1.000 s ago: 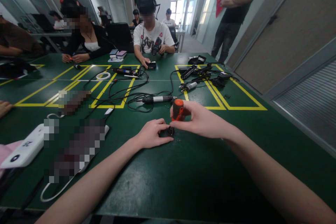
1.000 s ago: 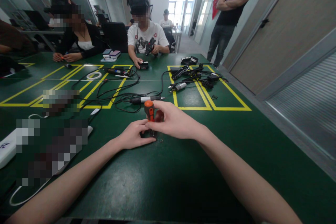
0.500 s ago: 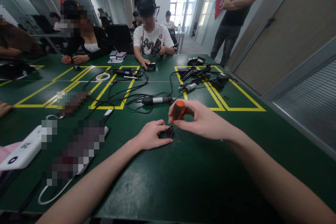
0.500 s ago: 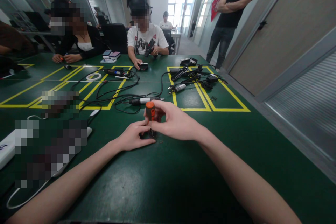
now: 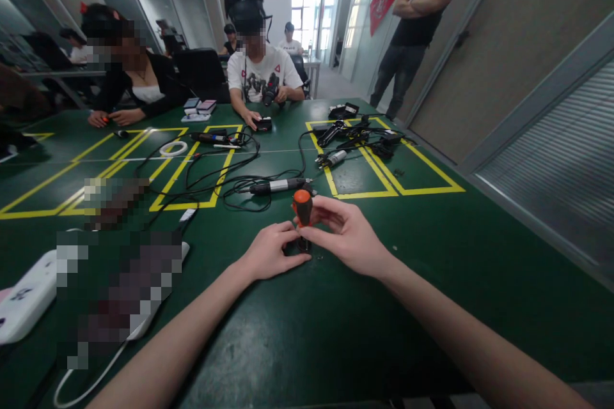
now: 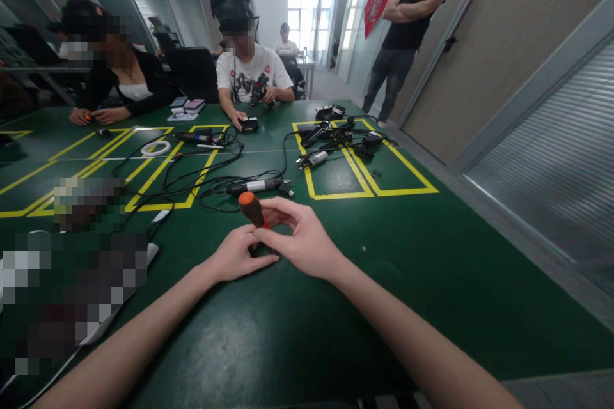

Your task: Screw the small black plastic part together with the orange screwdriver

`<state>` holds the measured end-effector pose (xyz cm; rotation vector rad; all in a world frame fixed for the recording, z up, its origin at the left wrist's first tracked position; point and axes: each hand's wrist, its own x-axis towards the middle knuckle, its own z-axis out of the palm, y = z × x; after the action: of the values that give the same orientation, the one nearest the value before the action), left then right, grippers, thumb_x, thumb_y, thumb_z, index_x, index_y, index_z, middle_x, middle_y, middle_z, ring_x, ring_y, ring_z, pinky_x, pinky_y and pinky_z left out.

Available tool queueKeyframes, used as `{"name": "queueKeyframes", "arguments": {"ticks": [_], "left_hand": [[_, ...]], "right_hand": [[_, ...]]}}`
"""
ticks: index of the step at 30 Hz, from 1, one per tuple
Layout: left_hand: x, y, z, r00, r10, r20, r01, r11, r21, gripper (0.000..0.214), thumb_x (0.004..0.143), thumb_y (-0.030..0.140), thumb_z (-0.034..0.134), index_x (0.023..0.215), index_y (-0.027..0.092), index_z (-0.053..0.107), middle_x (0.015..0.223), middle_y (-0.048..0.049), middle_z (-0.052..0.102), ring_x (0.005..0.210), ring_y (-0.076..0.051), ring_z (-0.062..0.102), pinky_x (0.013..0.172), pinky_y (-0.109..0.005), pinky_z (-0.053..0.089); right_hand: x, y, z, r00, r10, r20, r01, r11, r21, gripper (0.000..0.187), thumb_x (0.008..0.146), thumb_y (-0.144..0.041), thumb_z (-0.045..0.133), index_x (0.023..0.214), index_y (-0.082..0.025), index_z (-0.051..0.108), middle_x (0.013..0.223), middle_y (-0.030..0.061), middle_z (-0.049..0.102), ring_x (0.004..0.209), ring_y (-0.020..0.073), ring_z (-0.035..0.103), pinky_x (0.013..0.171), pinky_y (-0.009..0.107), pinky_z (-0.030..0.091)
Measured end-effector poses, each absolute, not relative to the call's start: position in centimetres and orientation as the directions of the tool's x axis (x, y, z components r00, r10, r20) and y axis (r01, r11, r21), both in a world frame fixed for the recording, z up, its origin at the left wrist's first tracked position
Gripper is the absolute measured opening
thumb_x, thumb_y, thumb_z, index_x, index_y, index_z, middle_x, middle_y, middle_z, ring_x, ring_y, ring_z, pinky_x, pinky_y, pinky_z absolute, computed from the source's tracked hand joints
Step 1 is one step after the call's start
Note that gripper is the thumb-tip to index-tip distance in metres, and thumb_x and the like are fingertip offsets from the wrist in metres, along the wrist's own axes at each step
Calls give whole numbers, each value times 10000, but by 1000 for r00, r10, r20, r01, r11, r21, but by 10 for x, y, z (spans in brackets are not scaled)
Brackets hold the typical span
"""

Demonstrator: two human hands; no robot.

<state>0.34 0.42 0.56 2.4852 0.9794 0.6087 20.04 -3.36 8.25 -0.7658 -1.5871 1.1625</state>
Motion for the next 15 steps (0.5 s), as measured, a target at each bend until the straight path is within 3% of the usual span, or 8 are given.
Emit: {"name": "queueKeyframes", "arguments": {"ticks": [3, 5, 10, 13, 15], "left_hand": [[3, 3, 4, 679, 685, 264, 498, -694, 520, 275, 889, 403, 787, 1075, 202, 775, 1139, -81, 742, 1017, -248, 712, 886, -349, 548], [4, 2, 5, 691, 679, 246, 502, -696, 513, 277, 902, 421, 770, 1078, 207, 775, 1111, -75, 744, 980, -234, 712, 862, -341, 545], [6, -2, 7, 706, 669, 235, 528, -717, 455, 280, 903, 458, 762, 1023, 206, 772, 985, -53, 724, 889, -206, 689, 790, -305, 517], [7, -3, 8, 709, 667, 230, 541, -724, 428, 277, 885, 468, 782, 966, 203, 770, 911, -34, 694, 807, -183, 660, 734, -286, 488], [7, -2, 8, 711, 663, 234, 539, -727, 425, 275, 882, 465, 788, 937, 197, 765, 894, -31, 683, 784, -176, 649, 715, -283, 476]], "right_hand": [[197, -43, 67, -219, 905, 366, -74, 358, -931, 264, 896, -288, 742, 1145, -216, 689, 1016, 66, 762, 984, 216, 734, 954, 393, 601], [196, -47, 59, -175, 913, 369, -49, 366, -929, 255, 924, -343, 730, 1138, -214, 676, 1045, 83, 752, 969, 212, 719, 943, 388, 594], [199, -49, 52, -158, 882, 444, -44, 443, -896, 172, 971, -393, 677, 1007, -225, 681, 967, 50, 676, 880, 201, 659, 840, 348, 564], [202, -48, 50, -151, 856, 495, -62, 491, -869, 238, 1008, -396, 607, 852, -222, 653, 890, 37, 615, 828, 200, 622, 773, 338, 541], [204, -47, 48, -148, 860, 489, -36, 489, -872, 262, 1029, -387, 562, 848, -222, 656, 852, 34, 602, 792, 198, 607, 744, 335, 535]]}}
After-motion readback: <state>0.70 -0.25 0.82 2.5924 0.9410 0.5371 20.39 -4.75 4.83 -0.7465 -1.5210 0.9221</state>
